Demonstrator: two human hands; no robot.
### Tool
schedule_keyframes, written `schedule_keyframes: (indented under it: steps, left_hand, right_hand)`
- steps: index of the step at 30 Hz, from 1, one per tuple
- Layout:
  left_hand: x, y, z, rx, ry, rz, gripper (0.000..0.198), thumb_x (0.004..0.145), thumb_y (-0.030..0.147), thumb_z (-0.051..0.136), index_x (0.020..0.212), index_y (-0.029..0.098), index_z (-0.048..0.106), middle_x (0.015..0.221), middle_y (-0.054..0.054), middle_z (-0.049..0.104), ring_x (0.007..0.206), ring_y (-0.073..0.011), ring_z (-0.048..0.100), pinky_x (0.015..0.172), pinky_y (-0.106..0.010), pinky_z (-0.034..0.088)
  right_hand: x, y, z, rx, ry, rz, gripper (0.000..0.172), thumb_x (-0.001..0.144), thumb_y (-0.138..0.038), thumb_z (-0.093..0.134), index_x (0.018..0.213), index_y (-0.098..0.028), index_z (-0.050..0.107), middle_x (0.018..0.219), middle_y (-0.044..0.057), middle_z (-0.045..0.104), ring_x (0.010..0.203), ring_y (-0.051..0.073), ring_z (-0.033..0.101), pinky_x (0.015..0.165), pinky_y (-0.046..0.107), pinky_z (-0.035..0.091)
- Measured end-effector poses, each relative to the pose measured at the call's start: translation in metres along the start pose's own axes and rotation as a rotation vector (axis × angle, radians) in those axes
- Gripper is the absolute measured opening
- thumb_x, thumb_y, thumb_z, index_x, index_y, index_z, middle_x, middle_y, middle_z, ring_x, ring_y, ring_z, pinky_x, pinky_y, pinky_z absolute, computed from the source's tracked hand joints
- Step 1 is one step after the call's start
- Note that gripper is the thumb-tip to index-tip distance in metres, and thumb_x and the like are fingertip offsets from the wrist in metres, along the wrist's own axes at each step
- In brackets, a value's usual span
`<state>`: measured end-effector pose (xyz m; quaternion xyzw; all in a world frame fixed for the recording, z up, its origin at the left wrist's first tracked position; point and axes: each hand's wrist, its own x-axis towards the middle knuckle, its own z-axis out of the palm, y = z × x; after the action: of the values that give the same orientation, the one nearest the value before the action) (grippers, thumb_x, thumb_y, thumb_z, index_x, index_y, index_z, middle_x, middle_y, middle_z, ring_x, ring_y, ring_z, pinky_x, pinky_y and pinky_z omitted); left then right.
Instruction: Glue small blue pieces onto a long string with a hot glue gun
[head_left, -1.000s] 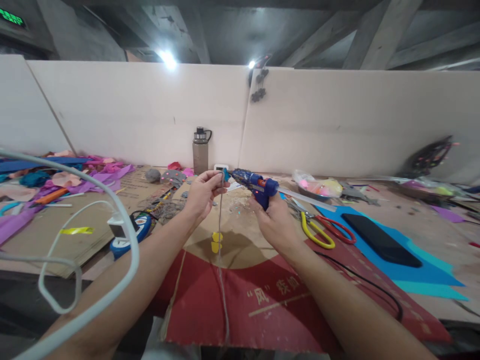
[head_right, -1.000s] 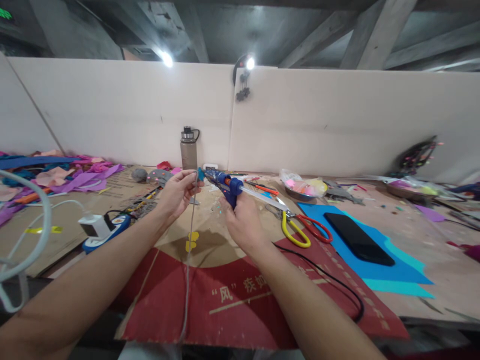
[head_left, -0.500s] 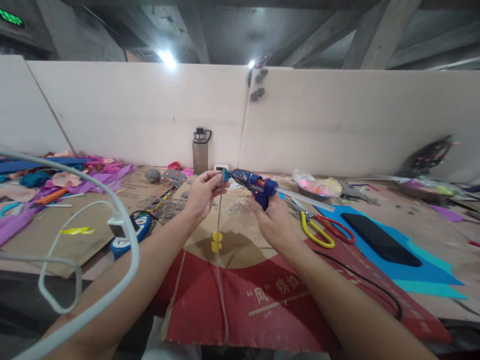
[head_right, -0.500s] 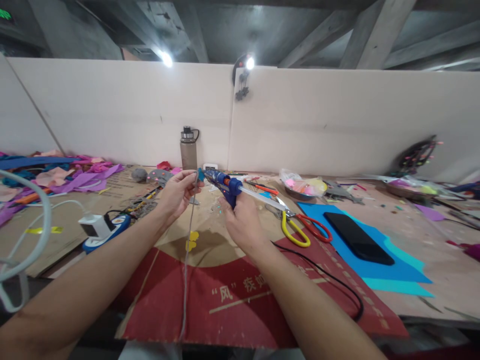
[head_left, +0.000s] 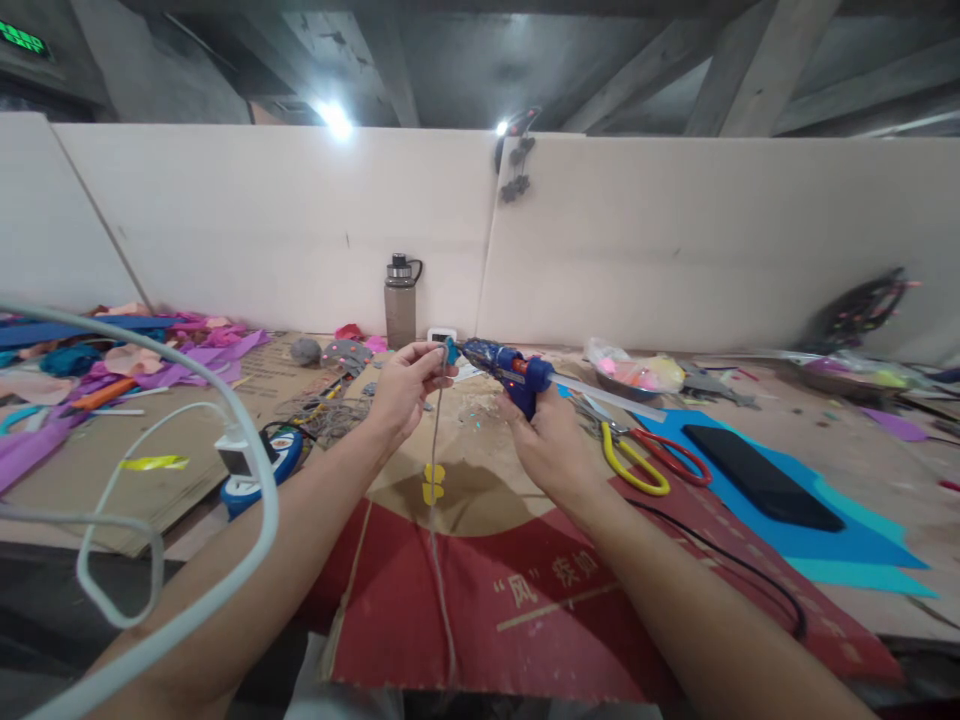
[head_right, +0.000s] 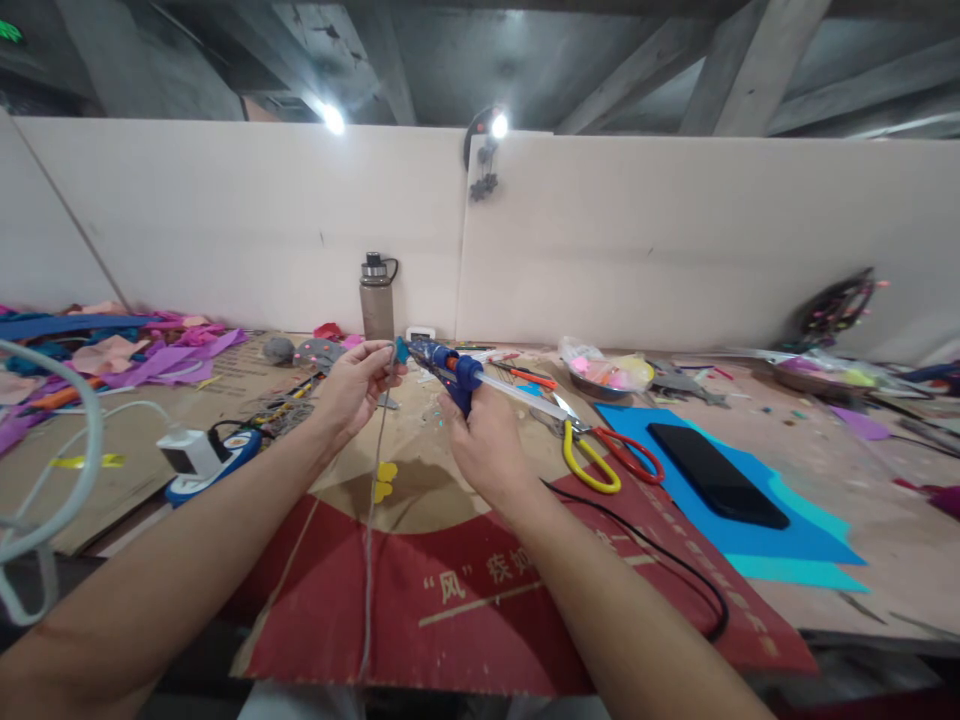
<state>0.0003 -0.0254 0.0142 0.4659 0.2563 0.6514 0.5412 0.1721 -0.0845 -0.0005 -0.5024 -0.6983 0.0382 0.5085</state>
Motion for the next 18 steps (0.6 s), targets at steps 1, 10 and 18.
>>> schedule_keyframes:
  steps: [1, 10, 18]
  left_hand:
    - [-0.0001, 0.0005, 0.0002, -0.009, 0.003, -0.003, 0.022, 0.065, 0.023, 0.074, 0.08, 0.013, 0.061, 0.067, 0.0, 0.064, 0.058, -0.0098, 0.063, 0.054, -0.019, 0.049]
    - [0.0036, 0.0015, -0.0045, -0.029, 0.034, -0.053, 0.025, 0.063, 0.025, 0.075, 0.081, 0.014, 0.061, 0.063, 0.001, 0.061, 0.054, -0.0078, 0.06, 0.043, -0.015, 0.037]
    - [0.0028, 0.0, -0.0039, 0.04, 0.034, -0.036, 0.028, 0.06, 0.03, 0.077, 0.078, 0.015, 0.062, 0.063, 0.003, 0.058, 0.052, -0.0053, 0.055, 0.04, -0.015, 0.03]
  right_hand:
    - [-0.0001, 0.0002, 0.0001, -0.005, 0.002, 0.002, 0.034, 0.083, -0.036, 0.048, 0.107, -0.014, 0.056, 0.1, 0.017, 0.065, 0.091, 0.032, 0.061, 0.079, 0.045, 0.046]
    - [-0.0013, 0.004, 0.0007, 0.045, 0.004, 0.032, 0.027, 0.083, -0.036, 0.049, 0.1, -0.016, 0.058, 0.088, 0.011, 0.065, 0.077, 0.025, 0.059, 0.07, 0.038, 0.044]
    - [-0.0001, 0.0033, 0.0024, 0.071, -0.03, 0.077, 0.028, 0.082, -0.036, 0.05, 0.102, -0.017, 0.056, 0.088, 0.011, 0.066, 0.078, 0.025, 0.06, 0.069, 0.039, 0.045]
